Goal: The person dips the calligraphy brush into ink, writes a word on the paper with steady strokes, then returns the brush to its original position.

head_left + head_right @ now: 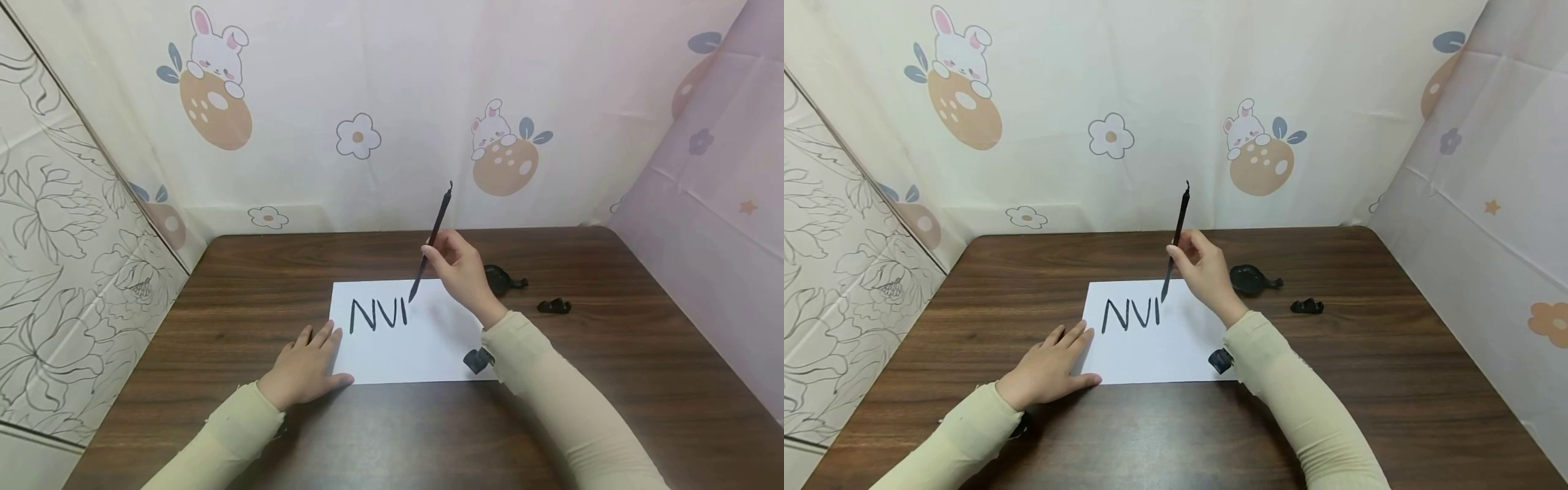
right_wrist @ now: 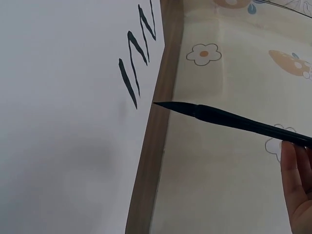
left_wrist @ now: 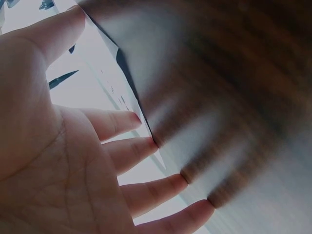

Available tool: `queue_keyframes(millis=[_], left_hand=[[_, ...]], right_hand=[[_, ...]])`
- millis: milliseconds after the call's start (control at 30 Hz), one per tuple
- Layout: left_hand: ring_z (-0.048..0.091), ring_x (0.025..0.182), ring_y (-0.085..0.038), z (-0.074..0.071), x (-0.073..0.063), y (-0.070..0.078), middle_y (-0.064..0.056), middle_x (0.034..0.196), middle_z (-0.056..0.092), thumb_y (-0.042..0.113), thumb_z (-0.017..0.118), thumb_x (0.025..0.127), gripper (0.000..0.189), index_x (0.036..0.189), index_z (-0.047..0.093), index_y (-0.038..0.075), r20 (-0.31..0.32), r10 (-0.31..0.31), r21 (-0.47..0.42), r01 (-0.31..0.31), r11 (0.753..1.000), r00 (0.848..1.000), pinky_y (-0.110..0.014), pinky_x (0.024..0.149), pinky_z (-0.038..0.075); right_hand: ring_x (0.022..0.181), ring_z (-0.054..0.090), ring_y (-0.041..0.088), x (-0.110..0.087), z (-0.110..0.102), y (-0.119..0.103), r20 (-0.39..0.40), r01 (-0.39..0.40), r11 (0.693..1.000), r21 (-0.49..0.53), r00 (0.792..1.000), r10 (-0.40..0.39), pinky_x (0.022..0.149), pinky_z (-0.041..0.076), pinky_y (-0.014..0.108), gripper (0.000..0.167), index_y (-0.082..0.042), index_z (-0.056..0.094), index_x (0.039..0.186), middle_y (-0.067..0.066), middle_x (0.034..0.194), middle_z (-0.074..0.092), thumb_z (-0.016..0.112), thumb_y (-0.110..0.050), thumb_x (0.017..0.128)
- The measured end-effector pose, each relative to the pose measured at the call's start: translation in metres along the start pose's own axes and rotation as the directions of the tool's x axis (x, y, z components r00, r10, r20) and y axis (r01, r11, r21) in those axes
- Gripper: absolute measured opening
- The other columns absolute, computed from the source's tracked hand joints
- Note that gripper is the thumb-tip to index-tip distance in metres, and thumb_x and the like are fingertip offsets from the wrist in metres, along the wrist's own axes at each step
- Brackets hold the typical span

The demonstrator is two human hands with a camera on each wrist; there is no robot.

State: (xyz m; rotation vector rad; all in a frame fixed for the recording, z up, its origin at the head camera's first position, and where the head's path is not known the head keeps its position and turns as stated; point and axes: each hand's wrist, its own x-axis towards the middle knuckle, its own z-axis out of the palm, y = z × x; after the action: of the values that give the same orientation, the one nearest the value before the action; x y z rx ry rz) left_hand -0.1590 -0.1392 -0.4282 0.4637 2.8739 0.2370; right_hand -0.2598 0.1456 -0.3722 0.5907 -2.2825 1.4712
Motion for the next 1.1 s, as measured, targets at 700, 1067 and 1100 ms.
queue_keyframes(millis=[700,1067,1100], left_hand=[[0.028,0.143,-0.051,0.001,0.000,-0.001,-0.013,0.162,0.027,0.060,0.063,0.086,0.089,0.153,0.034,0.010,0.009,-0.004,-0.003,0.004,1.000,1.000,-0.069,0.105,0.032],[0.029,0.143,-0.051,0.001,-0.001,-0.001,-0.013,0.161,0.028,0.060,0.063,0.086,0.089,0.152,0.034,0.010,0.000,0.001,-0.004,-0.001,1.000,1.000,-0.069,0.105,0.032],[0.029,0.142,-0.051,0.001,-0.001,-0.002,-0.013,0.161,0.028,0.060,0.063,0.086,0.089,0.153,0.034,0.010,0.000,0.000,-0.003,0.000,1.000,1.000,-0.069,0.105,0.032]], right_hand=[[0.087,0.064,0.016,-0.004,0.012,0.015,0.005,0.055,0.995,-0.080,0.998,-0.055,0.076,0.054,0.018,0.016,-0.004,0.061,0.107,0.007,0.094,0.065,0.064,-0.015,0.095],[0.091,0.066,0.019,-0.006,0.014,0.016,0.022,0.042,0.994,-0.099,0.999,-0.040,0.083,0.057,0.036,0.015,-0.005,0.061,0.108,0.007,0.094,0.065,0.062,-0.014,0.096],[0.091,0.066,0.019,-0.007,0.015,0.016,0.023,0.040,0.994,-0.100,0.999,-0.038,0.083,0.057,0.037,0.015,-0.005,0.061,0.107,0.007,0.094,0.065,0.063,-0.015,0.096]])
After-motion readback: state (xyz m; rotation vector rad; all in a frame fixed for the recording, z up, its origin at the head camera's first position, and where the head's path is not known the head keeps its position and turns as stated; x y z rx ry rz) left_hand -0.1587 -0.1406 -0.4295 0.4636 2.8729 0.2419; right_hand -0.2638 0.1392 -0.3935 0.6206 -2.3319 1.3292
